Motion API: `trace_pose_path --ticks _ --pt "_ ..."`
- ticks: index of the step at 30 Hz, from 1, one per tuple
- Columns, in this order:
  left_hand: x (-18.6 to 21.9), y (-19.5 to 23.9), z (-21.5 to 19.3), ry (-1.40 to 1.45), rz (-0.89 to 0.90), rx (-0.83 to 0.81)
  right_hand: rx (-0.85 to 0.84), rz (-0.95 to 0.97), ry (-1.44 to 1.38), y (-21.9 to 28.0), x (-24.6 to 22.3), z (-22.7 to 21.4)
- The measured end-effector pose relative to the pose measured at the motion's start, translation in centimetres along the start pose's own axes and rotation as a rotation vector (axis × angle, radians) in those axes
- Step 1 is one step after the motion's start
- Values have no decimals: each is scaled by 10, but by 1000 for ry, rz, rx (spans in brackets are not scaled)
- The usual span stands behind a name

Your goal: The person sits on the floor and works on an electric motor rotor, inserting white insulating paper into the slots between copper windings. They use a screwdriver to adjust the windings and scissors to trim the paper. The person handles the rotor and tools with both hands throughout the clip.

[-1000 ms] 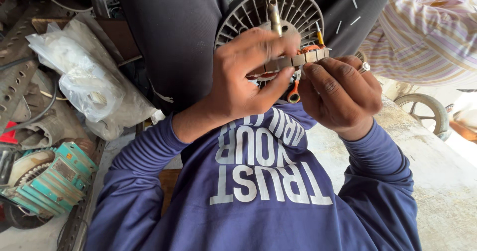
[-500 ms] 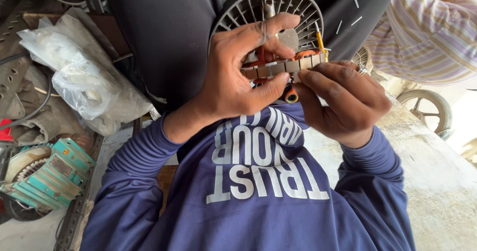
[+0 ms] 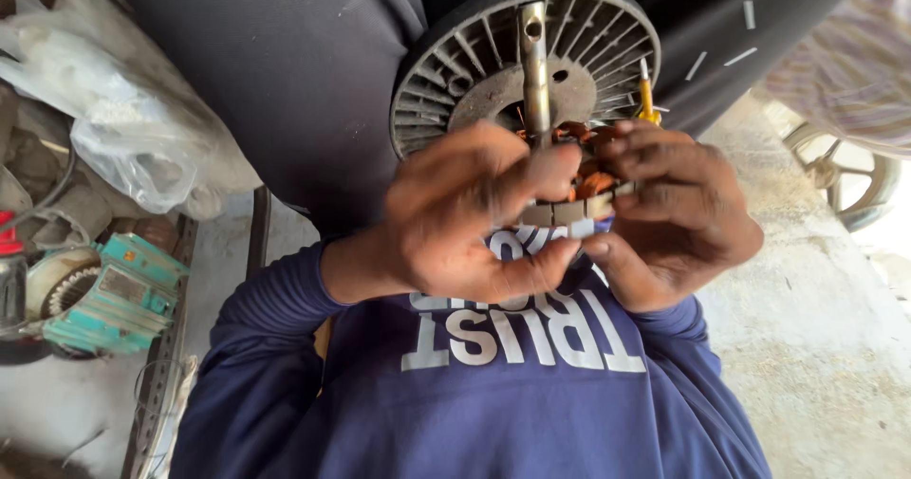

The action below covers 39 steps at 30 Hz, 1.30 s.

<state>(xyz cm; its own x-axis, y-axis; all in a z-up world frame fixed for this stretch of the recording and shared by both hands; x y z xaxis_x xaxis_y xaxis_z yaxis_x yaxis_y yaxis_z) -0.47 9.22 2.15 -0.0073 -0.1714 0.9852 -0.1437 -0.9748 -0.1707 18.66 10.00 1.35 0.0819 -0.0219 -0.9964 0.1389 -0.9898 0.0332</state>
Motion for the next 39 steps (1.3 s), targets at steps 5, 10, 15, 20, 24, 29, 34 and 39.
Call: trace_pose_path --ticks 5,10,15,20,24,29,34,39 --pt "5 9 4 -164 229 76 -30 5 -146 9 8 -3" --pt "4 11 2 -92 159 76 -18 69 -97 3 4 0" --pt "2 13 2 -43 87 47 73 136 -75 5 0 0" --pt "-1 15 0 -60 91 41 -33 148 -63 -4 4 1" --pt "0 14 1 -58 113 43 -151 139 -17 -9 3 5" --pt "2 9 -1 -27 61 122 -46 150 74 -7 -2 8" --pt "1 15 2 -62 139 40 -59 154 119 -12 -7 13" --pt "-6 14 -3 -99 204 95 -116 131 65 -27 -10 17"
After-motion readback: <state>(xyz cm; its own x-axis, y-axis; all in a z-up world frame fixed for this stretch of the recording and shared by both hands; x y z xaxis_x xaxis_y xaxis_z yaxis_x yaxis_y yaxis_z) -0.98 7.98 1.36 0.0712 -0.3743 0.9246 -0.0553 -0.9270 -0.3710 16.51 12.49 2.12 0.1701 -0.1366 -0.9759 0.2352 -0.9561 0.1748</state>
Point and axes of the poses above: each hand's wrist, its own y-axis away from the middle knuckle, its own z-axis out of the palm, x = y × z, the point moved 7 cm from there along -y, towards the middle knuckle, and after that the axes turned 1 degree about y, right-handed, at the moved point
